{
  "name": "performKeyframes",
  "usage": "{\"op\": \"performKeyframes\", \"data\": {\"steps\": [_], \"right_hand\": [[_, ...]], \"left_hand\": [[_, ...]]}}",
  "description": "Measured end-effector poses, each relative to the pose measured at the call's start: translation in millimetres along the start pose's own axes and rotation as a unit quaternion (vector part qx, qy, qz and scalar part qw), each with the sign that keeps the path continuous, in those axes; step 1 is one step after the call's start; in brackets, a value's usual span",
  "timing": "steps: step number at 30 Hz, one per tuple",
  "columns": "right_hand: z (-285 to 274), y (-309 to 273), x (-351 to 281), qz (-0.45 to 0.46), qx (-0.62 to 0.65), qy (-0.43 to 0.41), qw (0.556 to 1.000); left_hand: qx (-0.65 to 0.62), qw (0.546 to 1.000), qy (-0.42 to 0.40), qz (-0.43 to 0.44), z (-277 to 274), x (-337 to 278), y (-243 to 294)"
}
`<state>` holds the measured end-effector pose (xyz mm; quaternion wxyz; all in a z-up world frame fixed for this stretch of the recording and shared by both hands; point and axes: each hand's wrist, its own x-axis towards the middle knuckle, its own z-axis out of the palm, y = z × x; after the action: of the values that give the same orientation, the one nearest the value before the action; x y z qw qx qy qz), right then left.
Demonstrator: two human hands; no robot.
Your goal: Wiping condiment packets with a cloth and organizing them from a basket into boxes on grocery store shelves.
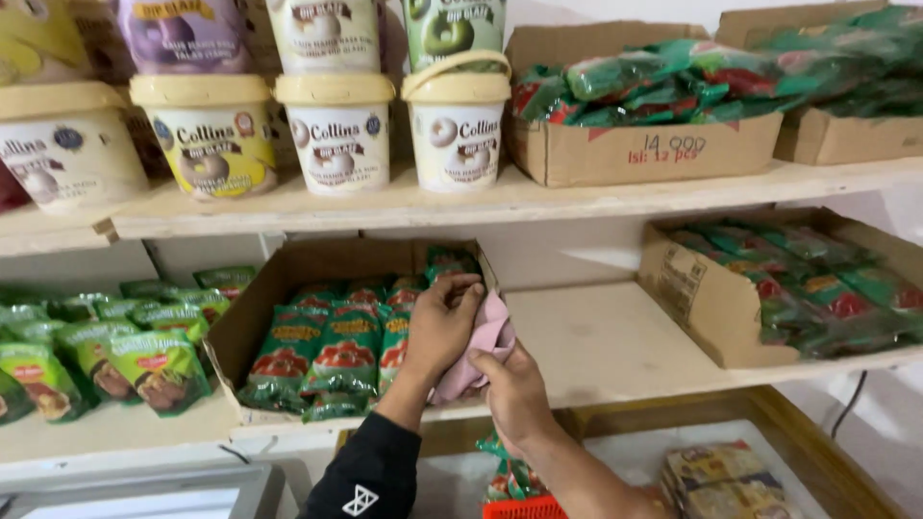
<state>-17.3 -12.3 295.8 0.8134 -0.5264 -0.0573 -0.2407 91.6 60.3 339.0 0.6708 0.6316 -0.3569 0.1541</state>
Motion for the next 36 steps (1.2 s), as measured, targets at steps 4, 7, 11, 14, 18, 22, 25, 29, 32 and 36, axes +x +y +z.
{"op": "performKeyframes", "data": {"steps": [4,7,11,14,18,22,25,29,32,36], "right_hand": [[-13,-15,-26,0.046,0.008,0.006,0.999],[-55,-3,-44,0.064,0.005,0.019,0.998],[-112,13,-76,0.099,-0.106,0.026,0.989],[-146,32,-107,0.133,-0.13,0.025,0.982],[-196,73,-138,0.052,-0.226,-0.001,0.973],[-222,94,-177,0.233,-0.268,0.095,0.93],[-274,126,-198,0.344,-0.431,0.114,0.826],[-326,162,-232,0.196,-0.688,-0.076,0.695],[-310,144,-233,0.181,-0.764,-0.169,0.595],[-322,157,-226,0.316,-0.725,-0.246,0.56]], "left_hand": [[-0.017,0.998,-0.021,-0.061,4,-48,34],[-0.069,0.996,-0.039,-0.043,12,-87,41],[-0.005,0.997,-0.077,-0.026,25,-141,27],[-0.002,0.993,-0.104,-0.055,40,-183,2],[-0.062,0.97,-0.149,-0.182,70,-238,-55],[0.032,0.941,-0.188,-0.278,94,-294,-104],[0.067,0.93,-0.241,-0.27,112,-341,-157],[0.121,0.86,-0.367,-0.333,126,-392,-203],[0.117,0.821,-0.413,-0.377,131,-406,-208],[0.124,0.784,-0.395,-0.462,130,-423,-227]]}}
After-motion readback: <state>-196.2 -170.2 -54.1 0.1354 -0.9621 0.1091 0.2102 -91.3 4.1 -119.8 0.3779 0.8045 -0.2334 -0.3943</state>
